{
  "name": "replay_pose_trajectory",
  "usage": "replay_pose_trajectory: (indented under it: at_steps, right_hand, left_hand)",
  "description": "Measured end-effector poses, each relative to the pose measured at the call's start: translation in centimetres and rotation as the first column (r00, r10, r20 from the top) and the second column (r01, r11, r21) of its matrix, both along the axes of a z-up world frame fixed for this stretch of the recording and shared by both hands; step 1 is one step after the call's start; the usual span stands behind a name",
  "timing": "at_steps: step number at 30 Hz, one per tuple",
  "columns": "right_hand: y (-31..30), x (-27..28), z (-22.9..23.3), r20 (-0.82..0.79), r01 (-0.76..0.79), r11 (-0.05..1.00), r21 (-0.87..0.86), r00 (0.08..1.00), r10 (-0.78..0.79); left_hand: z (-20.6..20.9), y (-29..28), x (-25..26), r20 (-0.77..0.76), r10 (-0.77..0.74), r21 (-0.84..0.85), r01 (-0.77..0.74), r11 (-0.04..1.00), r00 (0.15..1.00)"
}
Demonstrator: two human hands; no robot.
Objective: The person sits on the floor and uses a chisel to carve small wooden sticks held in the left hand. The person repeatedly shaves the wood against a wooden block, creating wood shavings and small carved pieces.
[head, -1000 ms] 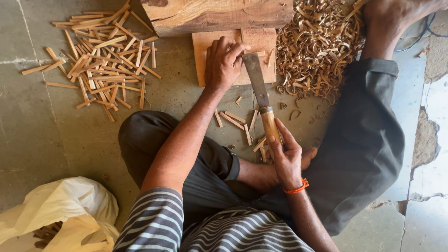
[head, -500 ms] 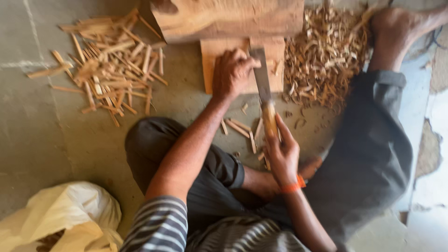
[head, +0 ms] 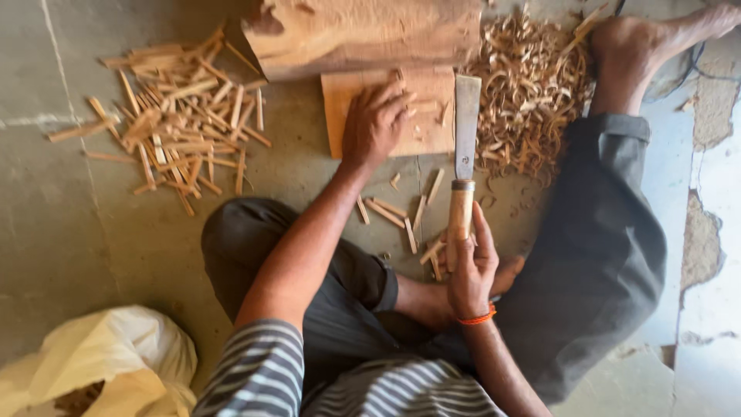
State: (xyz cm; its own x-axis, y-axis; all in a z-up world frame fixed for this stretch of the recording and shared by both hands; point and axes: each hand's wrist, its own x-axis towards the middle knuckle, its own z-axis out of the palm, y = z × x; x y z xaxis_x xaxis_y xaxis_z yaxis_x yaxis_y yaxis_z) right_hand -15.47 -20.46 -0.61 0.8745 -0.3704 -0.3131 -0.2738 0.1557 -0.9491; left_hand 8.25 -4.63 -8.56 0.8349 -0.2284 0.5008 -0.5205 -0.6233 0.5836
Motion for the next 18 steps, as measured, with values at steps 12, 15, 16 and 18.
replay_pose_trajectory:
  at_steps: [12, 15, 16, 18]
  right_hand:
    - [-1.3, -2.1, 0.0, -0.124, -0.174, 0.985, -0.004, 0.977, 0.173]
    - [-0.5, -1.3, 0.4, -0.144, -0.183, 0.983, 0.001, 0.973, 0.181]
    - [-0.3, -1.1, 0.6, -0.161, -0.18, 0.983, -0.023, 0.971, 0.174]
    - [0.1, -0.7, 0.7, -0.194, -0.178, 0.981, -0.071, 0.968, 0.162]
  left_hand:
    - [-3.8, -0.1, -0.1, -0.041, 0.03, -0.08, -0.033, 0.996, 0.999]
    - [-3.8, -0.2, 0.3, -0.003, 0.071, -0.049, -0.071, 0.996, 0.997]
    - [-3.9, -0.3, 0.3, 0.004, 0.089, -0.035, -0.089, 0.995, 0.996]
    - [-4.1, -0.4, 0.2, 0.041, 0.08, -0.018, -0.08, 0.997, 0.996]
